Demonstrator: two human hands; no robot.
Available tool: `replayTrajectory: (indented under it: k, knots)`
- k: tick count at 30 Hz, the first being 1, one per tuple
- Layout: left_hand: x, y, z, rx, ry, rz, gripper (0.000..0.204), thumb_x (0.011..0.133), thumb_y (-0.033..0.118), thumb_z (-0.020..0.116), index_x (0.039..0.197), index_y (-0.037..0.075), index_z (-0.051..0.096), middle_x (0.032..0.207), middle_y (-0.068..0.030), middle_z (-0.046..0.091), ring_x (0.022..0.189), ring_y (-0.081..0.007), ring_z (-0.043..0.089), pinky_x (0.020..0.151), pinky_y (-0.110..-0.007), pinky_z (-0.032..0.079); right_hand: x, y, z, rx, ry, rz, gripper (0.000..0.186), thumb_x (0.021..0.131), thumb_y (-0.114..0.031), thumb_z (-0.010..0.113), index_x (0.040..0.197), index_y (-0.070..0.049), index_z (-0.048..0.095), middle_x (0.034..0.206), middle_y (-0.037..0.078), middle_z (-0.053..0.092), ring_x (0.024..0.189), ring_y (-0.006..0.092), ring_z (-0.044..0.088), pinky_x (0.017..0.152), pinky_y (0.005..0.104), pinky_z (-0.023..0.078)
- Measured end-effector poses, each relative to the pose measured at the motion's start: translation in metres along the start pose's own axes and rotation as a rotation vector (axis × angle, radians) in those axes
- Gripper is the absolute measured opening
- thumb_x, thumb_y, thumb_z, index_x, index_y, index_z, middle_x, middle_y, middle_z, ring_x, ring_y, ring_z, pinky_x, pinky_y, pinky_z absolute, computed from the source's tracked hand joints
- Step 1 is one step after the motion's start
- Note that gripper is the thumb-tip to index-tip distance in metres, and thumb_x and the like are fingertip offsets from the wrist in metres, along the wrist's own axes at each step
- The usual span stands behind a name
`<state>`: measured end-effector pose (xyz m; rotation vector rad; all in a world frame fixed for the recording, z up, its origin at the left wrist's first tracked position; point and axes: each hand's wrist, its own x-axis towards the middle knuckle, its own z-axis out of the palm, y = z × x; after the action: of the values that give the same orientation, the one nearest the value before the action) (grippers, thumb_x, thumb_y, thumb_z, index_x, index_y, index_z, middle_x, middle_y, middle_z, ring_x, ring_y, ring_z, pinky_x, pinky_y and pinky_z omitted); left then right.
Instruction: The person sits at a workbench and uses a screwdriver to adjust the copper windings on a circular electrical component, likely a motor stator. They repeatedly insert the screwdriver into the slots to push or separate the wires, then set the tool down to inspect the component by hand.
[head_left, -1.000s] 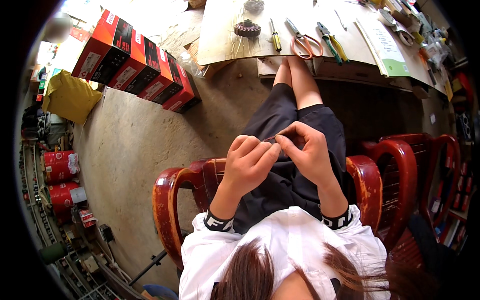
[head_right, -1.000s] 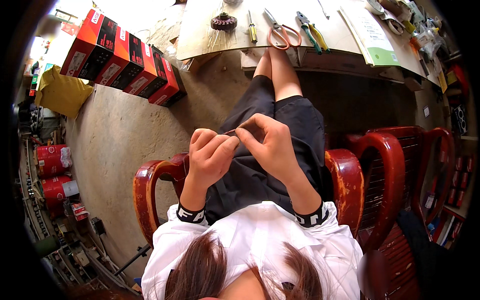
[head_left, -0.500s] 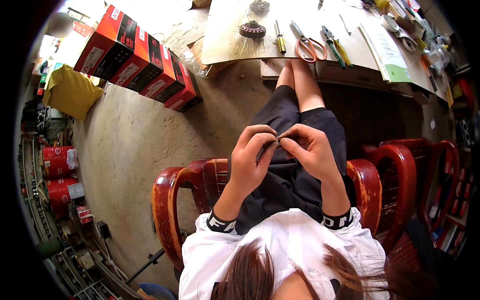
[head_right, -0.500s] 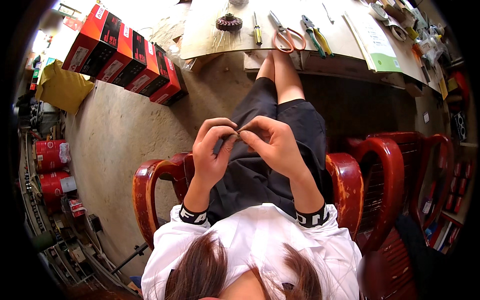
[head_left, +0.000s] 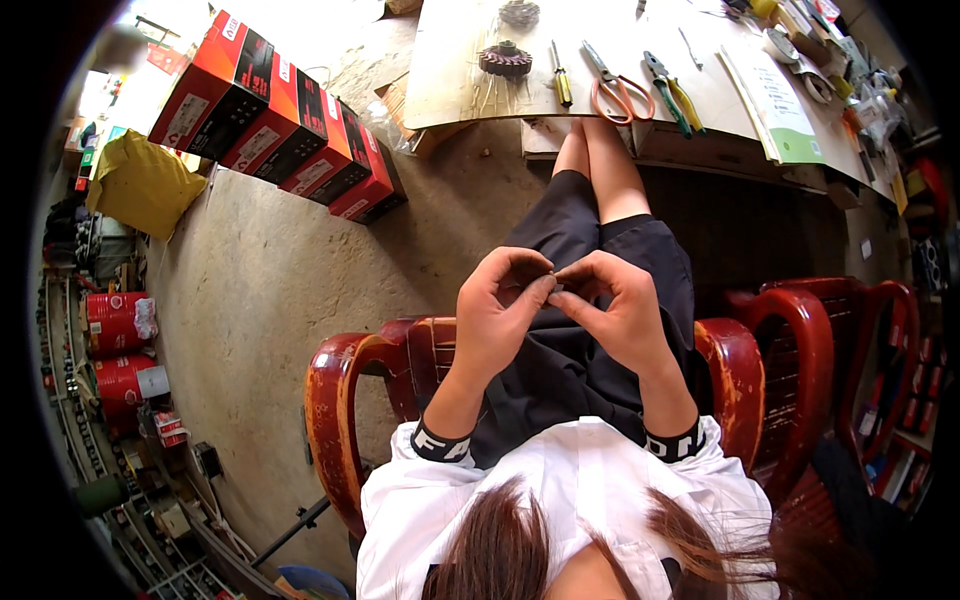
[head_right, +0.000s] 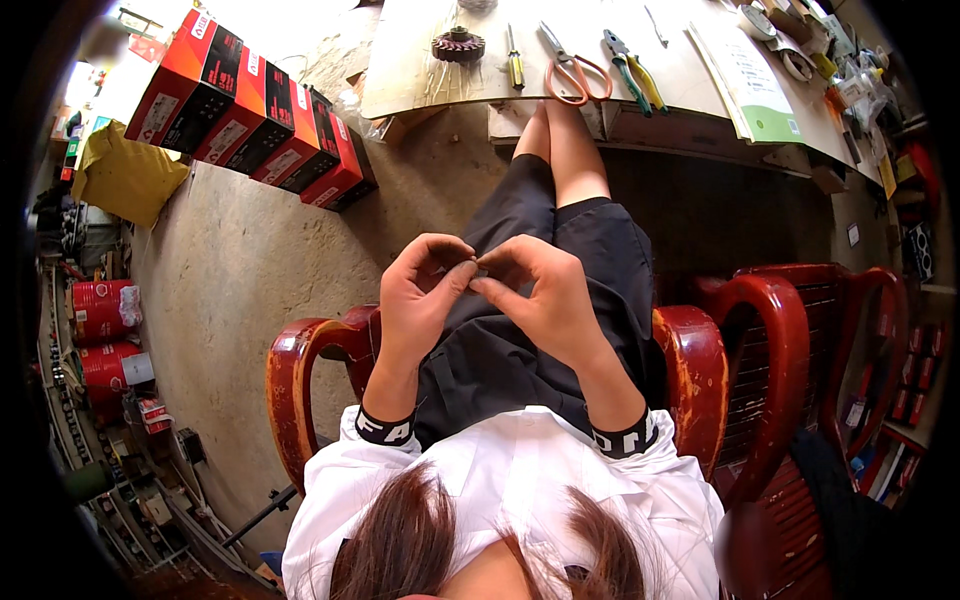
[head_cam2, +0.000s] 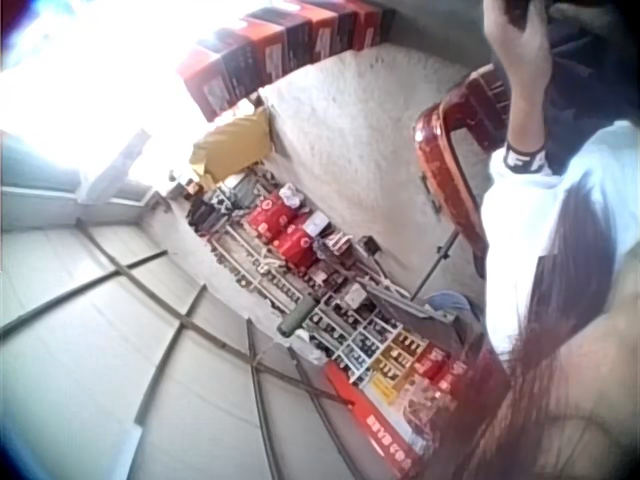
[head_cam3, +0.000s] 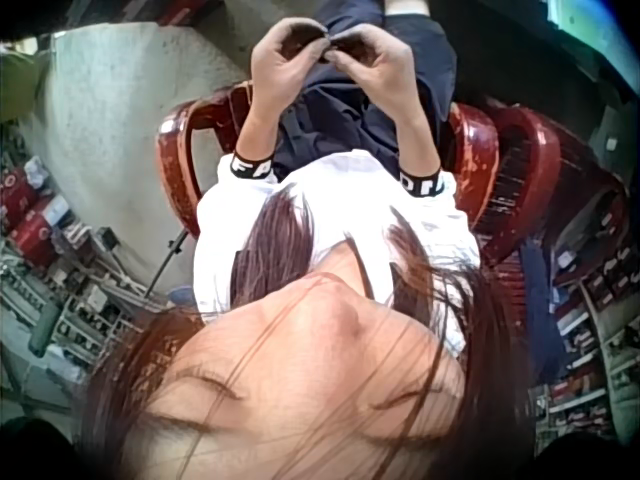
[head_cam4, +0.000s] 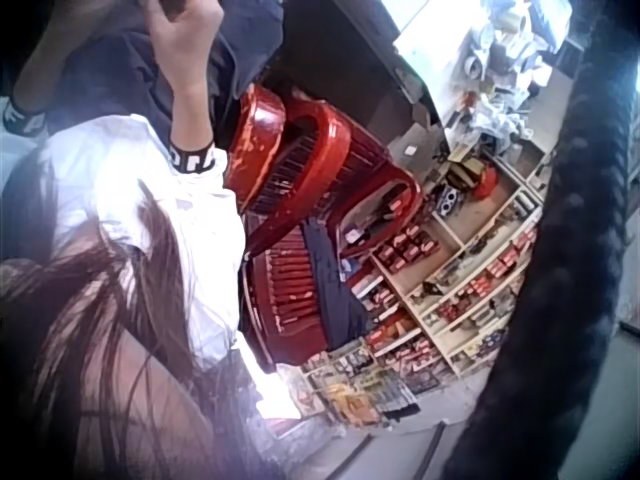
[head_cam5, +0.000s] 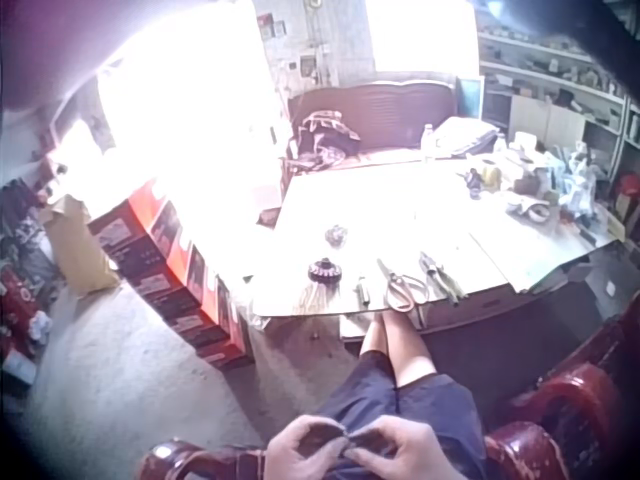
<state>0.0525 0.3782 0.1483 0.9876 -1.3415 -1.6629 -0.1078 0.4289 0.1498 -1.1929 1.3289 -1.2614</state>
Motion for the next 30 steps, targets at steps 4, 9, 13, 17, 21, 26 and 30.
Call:
replayTrajectory:
  k: [4, 9, 13, 17, 21, 26, 30]
  knots:
    - [0.002, -0.003, 0.0, -0.03, -0.037, -0.058, 0.014, 0.089, -0.002, 0.065, 0.102, -0.003, 0.06, 0.093, -0.0049, 0.064, 0.084, -0.0099, 0.062, 0.076, -0.024, 0.052, -0.003, 0.003, 0.001, -0.12, 0.038, -0.079, 0.015, 0.08, -0.001, 0.073, 0.092, 0.002, 0.066, 0.081, 0.009, 0.066, 0.069, 0.0149, 0.065, 0.064, 0.026, 0.05]
    - [0.007, -0.016, -0.006, -0.15, -0.062, -0.123, 0.014, 0.088, 0.001, 0.066, 0.1, -0.001, 0.06, 0.091, -0.0044, 0.064, 0.082, -0.0104, 0.062, 0.073, -0.025, 0.053, -0.004, 0.005, 0.003, -0.247, 0.071, -0.17, 0.014, 0.079, -0.001, 0.073, 0.09, 0.0, 0.065, 0.082, 0.01, 0.063, 0.068, 0.0203, 0.065, 0.062, 0.0286, 0.05]
    - [0.011, -0.025, -0.011, -0.187, -0.063, -0.205, 0.014, 0.087, 0.001, 0.065, 0.101, 0.0, 0.06, 0.09, -0.0044, 0.064, 0.081, -0.0114, 0.063, 0.072, -0.025, 0.053, -0.004, 0.011, 0.006, -0.297, 0.082, -0.176, 0.013, 0.079, -0.003, 0.073, 0.088, 0.0, 0.064, 0.082, 0.011, 0.063, 0.068, 0.0236, 0.064, 0.061, 0.0306, 0.05]
    - [0.021, -0.055, -0.018, -0.341, -0.089, -0.409, 0.015, 0.087, 0.002, 0.065, 0.101, 0.001, 0.061, 0.09, -0.0051, 0.064, 0.081, -0.0128, 0.064, 0.071, -0.026, 0.054, -0.007, 0.035, 0.008, -0.342, 0.104, -0.138, 0.013, 0.079, -0.003, 0.073, 0.087, 0.0, 0.063, 0.082, 0.011, 0.063, 0.068, 0.0258, 0.064, 0.061, 0.0322, 0.05]
    - [0.02, -0.072, -0.02, -0.447, -0.097, -0.526, 0.016, 0.087, 0.004, 0.064, 0.102, 0.001, 0.061, 0.093, -0.0058, 0.065, 0.081, -0.0129, 0.064, 0.071, -0.025, 0.054, -0.014, 0.05, 0.01, -0.411, 0.116, -0.18, 0.013, 0.079, -0.003, 0.073, 0.087, -0.001, 0.063, 0.083, 0.011, 0.063, 0.069, 0.0265, 0.064, 0.061, 0.0325, 0.05]
    - [0.017, -0.068, -0.018, -0.485, -0.061, -0.517, 0.018, 0.091, 0.007, 0.064, 0.107, 0.001, 0.061, 0.098, -0.0063, 0.064, 0.088, -0.0132, 0.063, 0.077, -0.026, 0.054, -0.015, 0.056, 0.015, -0.353, 0.205, -0.188, 0.013, 0.081, -0.004, 0.073, 0.089, -0.001, 0.064, 0.083, 0.01, 0.066, 0.07, 0.0223, 0.067, 0.064, 0.0296, 0.052]
    - [0.012, -0.06, -0.013, -0.578, -0.034, -0.426, 0.019, 0.093, 0.01, 0.064, 0.11, 0.0, 0.061, 0.1, -0.0059, 0.064, 0.092, -0.0129, 0.063, 0.082, -0.027, 0.053, -0.01, 0.055, 0.013, 0.04, 0.189, 0.081, 0.016, 0.084, -0.005, 0.072, 0.098, 0.001, 0.065, 0.084, 0.007, 0.071, 0.079, 0.0109, 0.068, 0.073, 0.0234, 0.053]
